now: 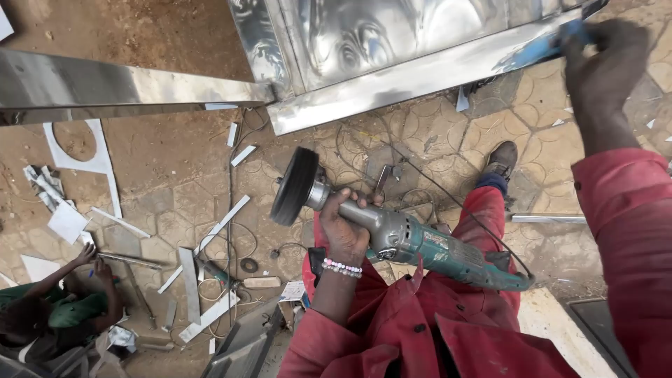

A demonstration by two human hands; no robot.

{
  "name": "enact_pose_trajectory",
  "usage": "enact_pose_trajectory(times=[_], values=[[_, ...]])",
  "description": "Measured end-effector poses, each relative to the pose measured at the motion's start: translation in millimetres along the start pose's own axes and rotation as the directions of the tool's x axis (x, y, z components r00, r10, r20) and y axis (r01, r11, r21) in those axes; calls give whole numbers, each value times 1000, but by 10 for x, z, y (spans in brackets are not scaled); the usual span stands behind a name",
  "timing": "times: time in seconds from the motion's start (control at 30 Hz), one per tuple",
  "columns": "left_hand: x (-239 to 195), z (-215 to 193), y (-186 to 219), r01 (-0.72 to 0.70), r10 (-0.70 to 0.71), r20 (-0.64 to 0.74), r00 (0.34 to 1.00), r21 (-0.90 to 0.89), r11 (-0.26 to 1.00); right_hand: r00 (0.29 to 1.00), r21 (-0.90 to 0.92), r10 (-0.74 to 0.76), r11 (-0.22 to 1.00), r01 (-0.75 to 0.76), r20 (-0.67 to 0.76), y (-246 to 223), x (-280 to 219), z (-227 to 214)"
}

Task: Using an angle grinder with a brush attachment to polish and finish the surfaces of a stainless steel fabrication.

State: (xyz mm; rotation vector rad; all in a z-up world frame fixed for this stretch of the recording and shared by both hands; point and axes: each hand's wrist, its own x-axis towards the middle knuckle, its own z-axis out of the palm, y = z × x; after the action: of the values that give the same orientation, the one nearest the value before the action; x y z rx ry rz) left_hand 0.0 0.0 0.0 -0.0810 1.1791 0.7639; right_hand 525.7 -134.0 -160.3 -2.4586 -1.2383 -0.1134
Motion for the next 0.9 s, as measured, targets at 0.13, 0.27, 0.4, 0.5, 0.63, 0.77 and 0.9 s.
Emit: enact_pose_trajectory(times=[0.13, 0.27, 0.4, 0.5, 0.63, 0.77, 0.9], values=[[36, -102, 10, 4, -4, -23, 1000, 22, 1000, 995, -37, -72, 997, 74, 66, -791, -103, -142], [-54, -83, 50, -13, 14, -32, 999, 23, 1000, 1000, -48, -1, 999, 0, -21, -669, -198, 171], [7, -67, 72, -11, 12, -31, 999, 44, 999, 998, 107, -61, 992, 62, -11, -1629, -192, 160], [89, -115, 41, -2, 2, 8, 1000, 6, 1000, 947, 119, -322, 940, 321, -15, -2072, -230, 245], [-6, -199, 183, -49, 50, -19, 999, 59, 997, 970, -79, -138, 989, 124, -202, -1074, -281, 372], [107, -308, 268, -43, 43, -75, 996, 1, 999, 981, -43, 89, 994, -98, -172, -2248, -229, 655], [396, -891, 247, -110, 106, 49, 993, 107, 988, 974, 342, -226, 915, 214, -3, -4187, -390, 814]])
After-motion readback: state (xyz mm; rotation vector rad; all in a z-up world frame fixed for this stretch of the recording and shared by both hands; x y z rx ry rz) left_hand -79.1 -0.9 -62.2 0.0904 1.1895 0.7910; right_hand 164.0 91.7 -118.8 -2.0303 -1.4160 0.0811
